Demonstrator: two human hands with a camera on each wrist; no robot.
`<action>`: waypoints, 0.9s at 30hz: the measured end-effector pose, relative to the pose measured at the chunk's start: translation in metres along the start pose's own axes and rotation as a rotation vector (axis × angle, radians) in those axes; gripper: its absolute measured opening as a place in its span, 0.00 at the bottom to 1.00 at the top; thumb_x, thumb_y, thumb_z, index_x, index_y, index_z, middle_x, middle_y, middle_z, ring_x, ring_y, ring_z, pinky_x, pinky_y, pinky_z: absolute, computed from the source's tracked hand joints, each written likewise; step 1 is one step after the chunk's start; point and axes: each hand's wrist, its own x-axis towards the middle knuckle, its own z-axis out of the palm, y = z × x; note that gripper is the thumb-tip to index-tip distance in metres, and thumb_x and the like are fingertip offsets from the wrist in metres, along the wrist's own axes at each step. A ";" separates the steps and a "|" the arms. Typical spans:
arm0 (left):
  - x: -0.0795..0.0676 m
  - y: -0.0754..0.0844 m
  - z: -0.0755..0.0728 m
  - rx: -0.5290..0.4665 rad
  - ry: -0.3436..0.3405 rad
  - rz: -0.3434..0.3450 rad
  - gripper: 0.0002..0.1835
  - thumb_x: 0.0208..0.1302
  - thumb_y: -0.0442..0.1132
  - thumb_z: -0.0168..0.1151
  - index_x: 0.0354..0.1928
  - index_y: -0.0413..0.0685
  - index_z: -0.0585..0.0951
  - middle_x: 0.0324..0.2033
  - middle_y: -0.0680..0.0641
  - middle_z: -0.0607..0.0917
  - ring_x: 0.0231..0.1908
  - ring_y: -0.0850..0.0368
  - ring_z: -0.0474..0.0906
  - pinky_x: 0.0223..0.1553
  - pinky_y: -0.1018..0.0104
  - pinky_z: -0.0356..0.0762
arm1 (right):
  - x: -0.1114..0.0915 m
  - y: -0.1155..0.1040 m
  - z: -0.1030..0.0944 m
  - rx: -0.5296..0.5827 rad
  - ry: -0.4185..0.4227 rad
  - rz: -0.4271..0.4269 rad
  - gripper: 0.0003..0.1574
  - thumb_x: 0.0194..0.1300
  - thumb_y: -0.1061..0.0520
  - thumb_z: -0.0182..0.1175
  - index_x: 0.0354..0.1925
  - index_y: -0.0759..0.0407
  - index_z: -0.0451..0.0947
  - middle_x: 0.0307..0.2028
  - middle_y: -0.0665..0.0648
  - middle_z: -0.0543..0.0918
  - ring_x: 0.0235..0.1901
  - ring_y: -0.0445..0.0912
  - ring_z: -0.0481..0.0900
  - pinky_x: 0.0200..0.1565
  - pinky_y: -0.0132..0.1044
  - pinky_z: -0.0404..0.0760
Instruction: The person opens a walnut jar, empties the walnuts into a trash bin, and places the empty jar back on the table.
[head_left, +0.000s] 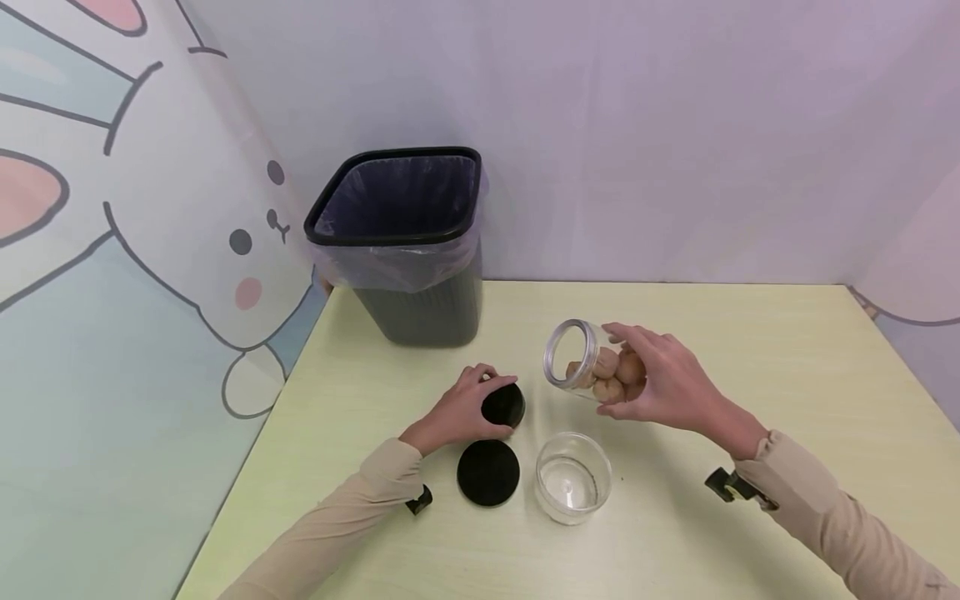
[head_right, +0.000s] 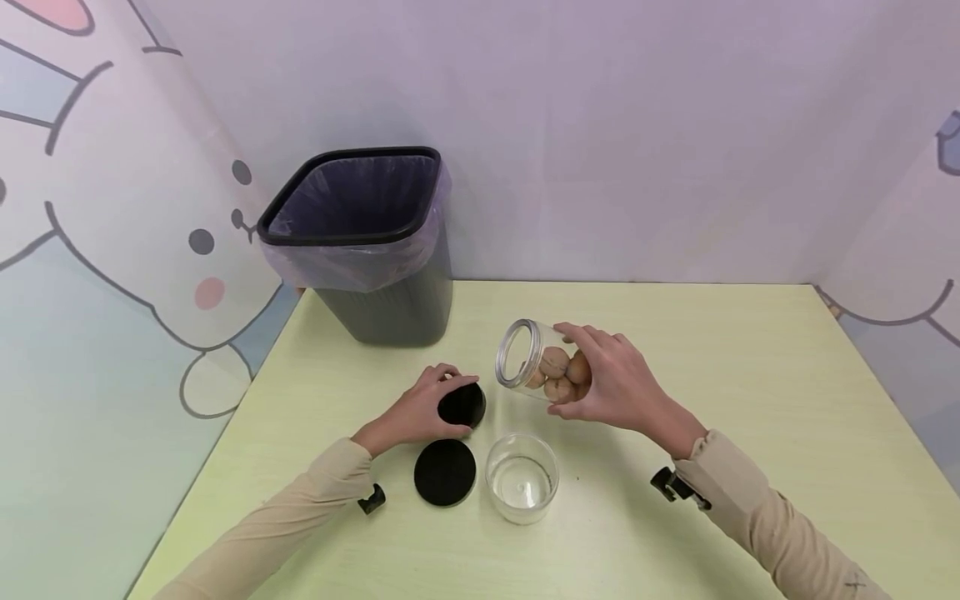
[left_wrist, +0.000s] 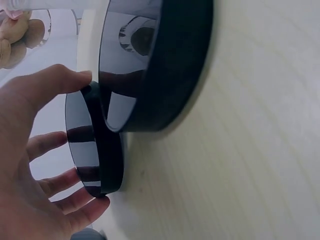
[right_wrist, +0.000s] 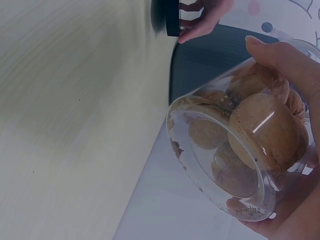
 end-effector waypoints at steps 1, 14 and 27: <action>0.000 0.000 0.000 0.000 -0.002 0.003 0.40 0.48 0.56 0.71 0.65 0.59 0.71 0.54 0.51 0.68 0.53 0.54 0.62 0.43 0.55 0.71 | 0.000 0.000 0.000 0.000 -0.001 0.000 0.63 0.23 0.40 0.81 0.60 0.56 0.68 0.46 0.58 0.80 0.34 0.48 0.78 0.42 0.54 0.71; 0.001 0.000 0.001 0.055 -0.027 0.046 0.37 0.49 0.52 0.72 0.63 0.55 0.73 0.56 0.47 0.69 0.54 0.49 0.63 0.51 0.51 0.67 | 0.000 0.002 -0.001 -0.003 0.014 -0.007 0.64 0.22 0.39 0.81 0.60 0.55 0.68 0.46 0.57 0.80 0.34 0.47 0.77 0.41 0.51 0.70; -0.006 0.001 -0.022 -0.078 0.129 0.039 0.26 0.55 0.43 0.69 0.57 0.48 0.77 0.56 0.47 0.71 0.57 0.49 0.64 0.54 0.50 0.67 | -0.003 0.003 -0.008 0.023 0.030 0.021 0.63 0.23 0.42 0.82 0.60 0.57 0.68 0.45 0.55 0.81 0.31 0.45 0.76 0.39 0.51 0.70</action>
